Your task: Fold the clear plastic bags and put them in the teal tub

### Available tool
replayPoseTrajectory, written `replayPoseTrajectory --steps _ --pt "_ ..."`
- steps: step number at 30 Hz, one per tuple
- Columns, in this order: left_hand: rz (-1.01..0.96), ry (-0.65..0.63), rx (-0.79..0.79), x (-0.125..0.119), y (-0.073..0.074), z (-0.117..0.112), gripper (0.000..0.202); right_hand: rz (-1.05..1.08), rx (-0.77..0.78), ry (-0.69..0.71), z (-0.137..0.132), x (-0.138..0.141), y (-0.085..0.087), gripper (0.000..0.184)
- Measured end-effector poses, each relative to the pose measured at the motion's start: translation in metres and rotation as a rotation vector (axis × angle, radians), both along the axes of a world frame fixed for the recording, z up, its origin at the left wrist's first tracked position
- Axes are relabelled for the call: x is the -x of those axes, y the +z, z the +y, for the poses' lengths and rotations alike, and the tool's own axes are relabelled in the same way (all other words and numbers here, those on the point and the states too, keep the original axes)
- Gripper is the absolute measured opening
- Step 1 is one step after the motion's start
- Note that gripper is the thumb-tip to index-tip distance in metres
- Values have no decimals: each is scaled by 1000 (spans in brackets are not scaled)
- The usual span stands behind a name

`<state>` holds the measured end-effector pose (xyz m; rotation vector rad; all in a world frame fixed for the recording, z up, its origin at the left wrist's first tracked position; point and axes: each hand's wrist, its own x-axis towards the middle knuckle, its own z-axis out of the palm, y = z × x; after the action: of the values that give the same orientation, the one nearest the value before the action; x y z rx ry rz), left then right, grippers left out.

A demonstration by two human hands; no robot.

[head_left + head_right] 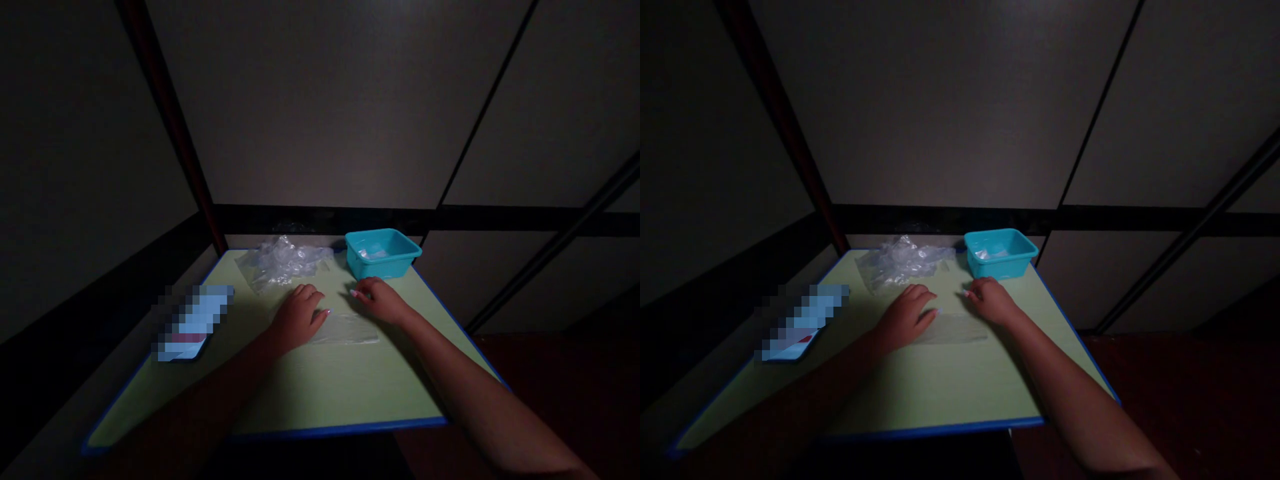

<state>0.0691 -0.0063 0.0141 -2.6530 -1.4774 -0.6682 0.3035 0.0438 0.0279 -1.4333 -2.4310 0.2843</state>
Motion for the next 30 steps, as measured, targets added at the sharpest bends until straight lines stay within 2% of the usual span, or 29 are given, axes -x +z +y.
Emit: replayPoseTrajectory --steps 4,6,9,11,13,18,22,30 --pt "-85 -166 -13 3 -3 -12 23 27 48 4 -5 -11 -8 23" --pt "-84 -243 25 7 -5 -18 25 -5 73 -6 -11 -13 -6 29" --pt "26 -341 101 11 -9 -24 45 -89 112 -22 -16 -12 0 48" --pt "149 -378 180 13 -12 -26 64 -141 138 -13 -16 -10 1 51" --pt "249 -385 266 13 -14 -27 73 -173 163 2 -15 -8 2 46" --pt "327 -334 366 8 -13 -30 69 -221 208 36 -17 -6 4 33" --pt "318 -319 352 7 -12 -32 68 -257 222 72 -21 -4 8 28" --pt "307 -310 315 7 -16 -33 66 -273 226 55 -29 3 11 15"
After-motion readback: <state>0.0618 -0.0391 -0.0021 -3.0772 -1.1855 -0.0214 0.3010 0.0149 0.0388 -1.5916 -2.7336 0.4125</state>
